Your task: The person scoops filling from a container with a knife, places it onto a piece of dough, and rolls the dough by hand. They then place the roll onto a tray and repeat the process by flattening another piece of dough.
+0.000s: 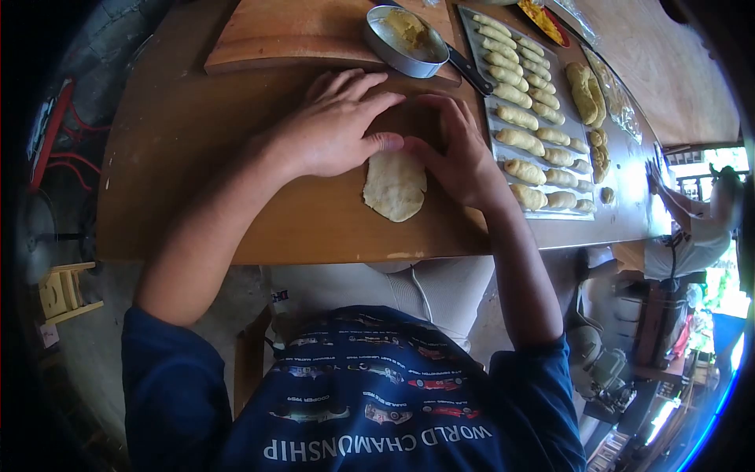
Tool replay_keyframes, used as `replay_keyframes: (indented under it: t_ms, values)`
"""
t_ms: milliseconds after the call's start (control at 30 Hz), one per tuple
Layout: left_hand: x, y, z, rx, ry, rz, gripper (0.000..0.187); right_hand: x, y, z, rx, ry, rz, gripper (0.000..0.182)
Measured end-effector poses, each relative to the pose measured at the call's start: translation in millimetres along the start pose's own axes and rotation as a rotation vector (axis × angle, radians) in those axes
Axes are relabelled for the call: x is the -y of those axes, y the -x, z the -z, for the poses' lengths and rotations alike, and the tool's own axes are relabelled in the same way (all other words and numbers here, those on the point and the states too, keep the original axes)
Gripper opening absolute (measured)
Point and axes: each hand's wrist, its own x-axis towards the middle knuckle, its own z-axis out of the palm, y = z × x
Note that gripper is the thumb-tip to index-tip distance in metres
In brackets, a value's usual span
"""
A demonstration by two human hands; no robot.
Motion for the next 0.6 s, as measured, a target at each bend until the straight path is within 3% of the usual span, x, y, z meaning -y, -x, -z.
replay_keyframes:
  t_ms: [333,400,600]
  values:
    - [7.7,-2.2,-2.8,0.010,-0.036,-0.026,0.063,10.5,6.2,-7.1,0.028,0.021,-0.002,0.079]
    - [6.5,-1.9,-3.2,0.023,-0.031,-0.015,0.062,10.1,7.9,-14.6,-0.029,0.189,0.076,0.080]
    - [17.2,-4.3,12.5,0.141,0.039,-0.022,0.065,8.4,6.9,-10.5,-0.042,0.065,0.016,0.080]
